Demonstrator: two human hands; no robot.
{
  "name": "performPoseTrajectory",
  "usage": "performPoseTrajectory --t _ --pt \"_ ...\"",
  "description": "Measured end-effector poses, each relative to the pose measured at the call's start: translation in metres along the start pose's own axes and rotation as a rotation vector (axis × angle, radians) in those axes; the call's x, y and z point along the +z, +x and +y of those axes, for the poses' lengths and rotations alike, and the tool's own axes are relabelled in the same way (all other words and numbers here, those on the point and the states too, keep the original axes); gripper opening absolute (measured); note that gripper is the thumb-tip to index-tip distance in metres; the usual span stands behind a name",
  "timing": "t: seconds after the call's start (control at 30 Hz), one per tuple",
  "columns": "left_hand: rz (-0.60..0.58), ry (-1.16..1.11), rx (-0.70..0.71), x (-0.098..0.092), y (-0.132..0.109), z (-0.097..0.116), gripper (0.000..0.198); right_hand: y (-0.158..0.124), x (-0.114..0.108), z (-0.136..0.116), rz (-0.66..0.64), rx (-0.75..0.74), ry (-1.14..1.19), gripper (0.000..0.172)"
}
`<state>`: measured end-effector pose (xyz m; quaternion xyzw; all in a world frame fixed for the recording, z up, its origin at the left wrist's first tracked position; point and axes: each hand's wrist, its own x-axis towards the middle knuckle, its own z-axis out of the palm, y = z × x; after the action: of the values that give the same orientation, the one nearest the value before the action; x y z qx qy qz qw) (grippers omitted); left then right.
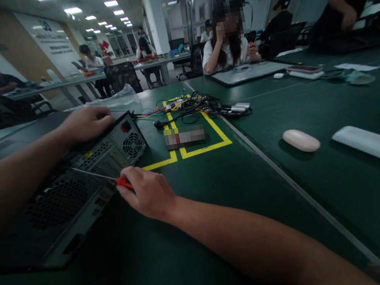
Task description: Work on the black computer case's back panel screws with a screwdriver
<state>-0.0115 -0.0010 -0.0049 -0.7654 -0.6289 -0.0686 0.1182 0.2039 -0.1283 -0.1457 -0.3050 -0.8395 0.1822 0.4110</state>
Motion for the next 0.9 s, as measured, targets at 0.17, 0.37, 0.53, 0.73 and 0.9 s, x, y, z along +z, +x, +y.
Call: performPoseTrajectory --t 0.17,0.37,0.53,0.73,0.9 --pt "-0.001 -0.018 0.006 -0.0019 -0.0017 0.0028 0.038 -0.0004 -0.0006 -0.0002 -0.01 -0.001 -0.008 0.023" --pt "-0.008 -0.01 -0.011 -0.0035 -0.0032 0.0053 0.039 0.0001 0.0005 -0.0003 -0.003 0.015 -0.011 0.023" --pt "0.004 -0.016 -0.016 -0.0011 -0.0022 0.0035 0.044 0.0005 -0.0006 -0.0011 -0.001 0.014 -0.01 0.022" --pt "-0.016 -0.018 -0.02 -0.0028 -0.0022 0.0049 0.048 0.0 -0.0008 -0.0016 -0.01 0.032 -0.006 0.024" --pt "-0.01 -0.007 -0.019 -0.0036 -0.0026 0.006 0.043 0.0001 -0.0012 -0.0027 -0.023 0.049 -0.009 0.025"
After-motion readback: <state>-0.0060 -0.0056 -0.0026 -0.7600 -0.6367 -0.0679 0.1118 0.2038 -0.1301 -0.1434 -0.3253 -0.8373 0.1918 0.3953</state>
